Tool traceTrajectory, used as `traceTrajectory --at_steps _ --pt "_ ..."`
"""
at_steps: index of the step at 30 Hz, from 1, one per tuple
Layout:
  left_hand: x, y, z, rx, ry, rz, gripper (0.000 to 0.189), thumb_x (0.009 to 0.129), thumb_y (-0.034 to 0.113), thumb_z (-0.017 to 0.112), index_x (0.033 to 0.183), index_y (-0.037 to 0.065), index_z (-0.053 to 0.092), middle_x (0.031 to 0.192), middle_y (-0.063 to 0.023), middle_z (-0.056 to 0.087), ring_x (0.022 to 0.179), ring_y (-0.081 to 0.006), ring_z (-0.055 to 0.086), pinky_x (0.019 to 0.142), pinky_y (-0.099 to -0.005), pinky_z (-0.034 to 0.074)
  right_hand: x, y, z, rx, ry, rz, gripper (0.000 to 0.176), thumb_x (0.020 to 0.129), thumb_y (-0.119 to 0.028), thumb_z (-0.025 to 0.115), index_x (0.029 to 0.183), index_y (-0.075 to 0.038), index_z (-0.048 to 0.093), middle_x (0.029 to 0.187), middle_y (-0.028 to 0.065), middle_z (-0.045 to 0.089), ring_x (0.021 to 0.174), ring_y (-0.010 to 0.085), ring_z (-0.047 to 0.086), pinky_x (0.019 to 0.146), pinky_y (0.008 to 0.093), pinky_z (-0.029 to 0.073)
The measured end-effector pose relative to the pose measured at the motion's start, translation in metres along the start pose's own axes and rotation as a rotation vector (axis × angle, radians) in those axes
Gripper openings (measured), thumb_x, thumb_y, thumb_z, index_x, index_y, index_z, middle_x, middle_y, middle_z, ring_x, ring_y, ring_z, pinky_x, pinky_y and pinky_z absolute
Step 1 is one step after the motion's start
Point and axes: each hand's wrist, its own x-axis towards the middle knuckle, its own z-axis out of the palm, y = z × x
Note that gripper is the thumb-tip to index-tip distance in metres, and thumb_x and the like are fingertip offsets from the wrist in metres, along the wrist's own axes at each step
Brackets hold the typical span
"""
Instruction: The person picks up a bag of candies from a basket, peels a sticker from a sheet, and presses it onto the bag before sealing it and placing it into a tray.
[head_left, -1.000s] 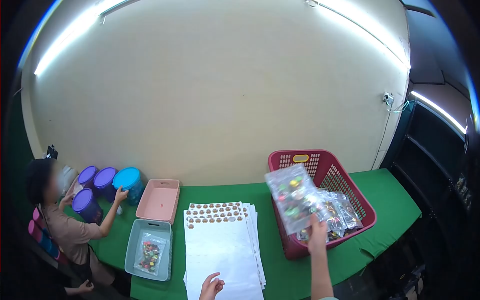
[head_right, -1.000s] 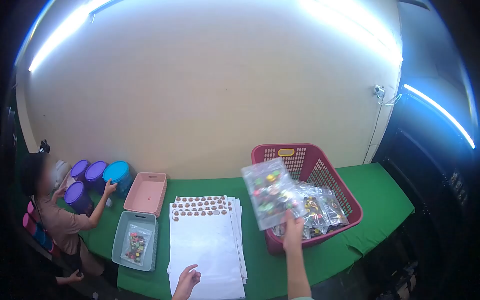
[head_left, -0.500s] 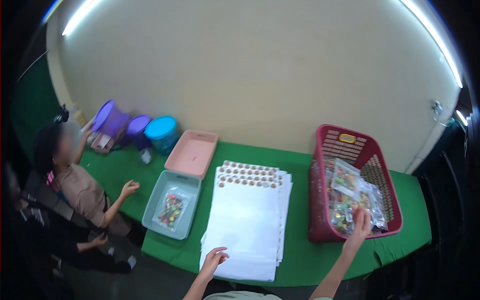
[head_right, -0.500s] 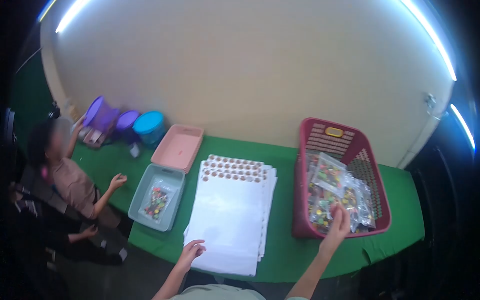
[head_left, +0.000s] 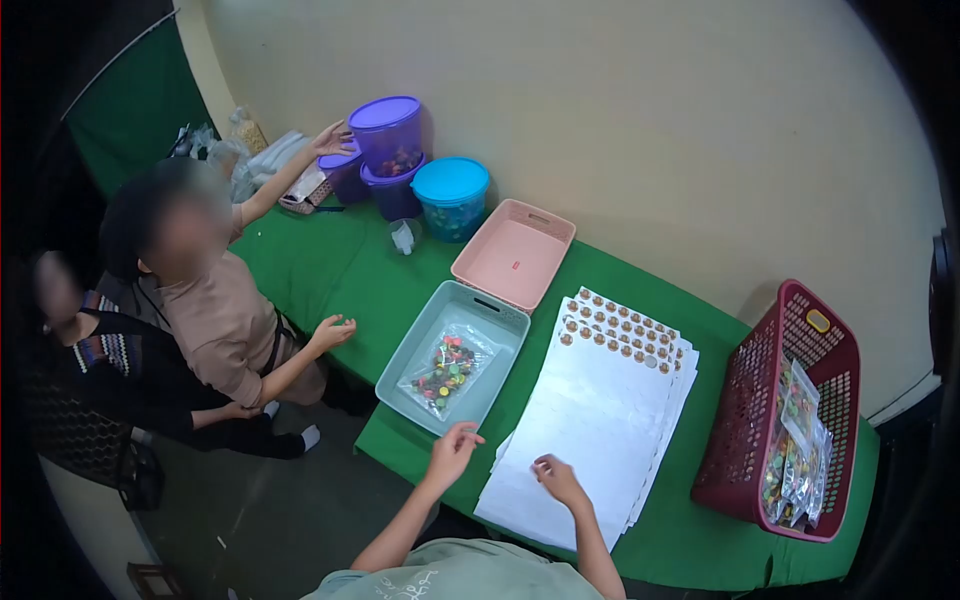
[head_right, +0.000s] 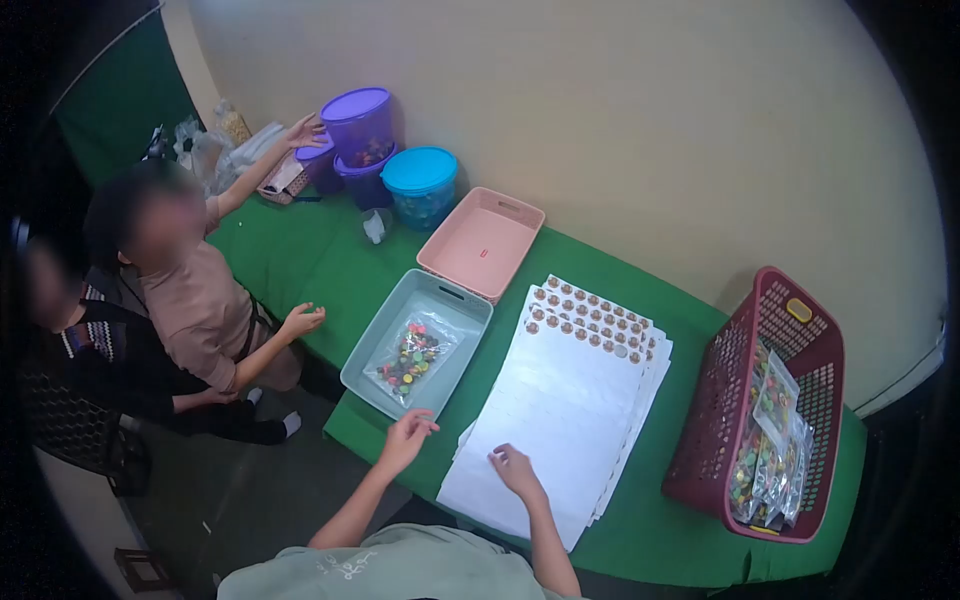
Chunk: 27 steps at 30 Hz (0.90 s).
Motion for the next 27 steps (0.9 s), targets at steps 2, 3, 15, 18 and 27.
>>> traceTrajectory --at_steps 2,3,15,18,27 --pt "0.006 -0.004 -0.027 0.130 0.075 0.026 0.022 0.083 0.003 0.047 0.104 0.001 0.051 0.080 -0.0103 0.063 0.067 -0.0117 0.057 0.062 -0.0245 0.046 0.019 0.023 0.029 -0.474 -0.084 0.065 0.032 0.077 -0.032 0.059 0.083 0.000 0.057 0.081 0.0175 0.061 0.075 0.0306 0.059 0.065 0.0399 0.046" --pt "0.012 -0.014 -0.040 0.133 0.105 0.046 0.021 0.082 0.003 0.047 0.103 0.001 0.052 0.080 -0.0109 0.063 0.066 -0.0124 0.058 0.062 -0.0251 0.046 0.030 0.026 0.043 -0.502 -0.097 0.119 0.035 0.076 -0.035 0.061 0.081 -0.001 0.057 0.082 0.0183 0.060 0.077 0.0324 0.058 0.066 0.0412 0.046" --pt "0.104 -0.078 -0.097 0.356 0.193 0.250 0.029 0.077 0.010 0.057 0.103 -0.001 0.049 0.096 -0.0182 0.055 0.087 -0.0309 0.055 0.077 -0.0380 0.044 0.055 0.019 0.059 -0.561 -0.084 0.421 0.032 0.071 -0.035 0.066 0.074 -0.005 0.058 0.078 0.0133 0.062 0.076 0.0301 0.059 0.067 0.0402 0.046" --pt "0.138 -0.076 -0.099 0.593 0.215 0.269 0.046 0.074 0.016 0.063 0.111 -0.001 0.043 0.110 -0.0199 0.045 0.100 -0.0330 0.048 0.082 -0.0411 0.040 0.052 0.026 0.064 -0.519 0.003 0.427 0.031 0.068 -0.033 0.069 0.068 -0.005 0.056 0.073 0.0112 0.061 0.070 0.0276 0.058 0.063 0.0372 0.045" --pt "0.154 -0.092 -0.101 0.232 -0.388 -0.240 0.034 0.072 0.029 0.070 0.089 0.001 0.060 0.077 -0.0075 0.061 0.078 -0.0134 0.057 0.066 -0.0271 0.045 0.038 0.033 0.082 -0.444 0.268 0.397 0.029 0.066 -0.031 0.070 0.066 -0.006 0.057 0.069 0.0089 0.059 0.066 0.0255 0.057 0.060 0.0367 0.044"
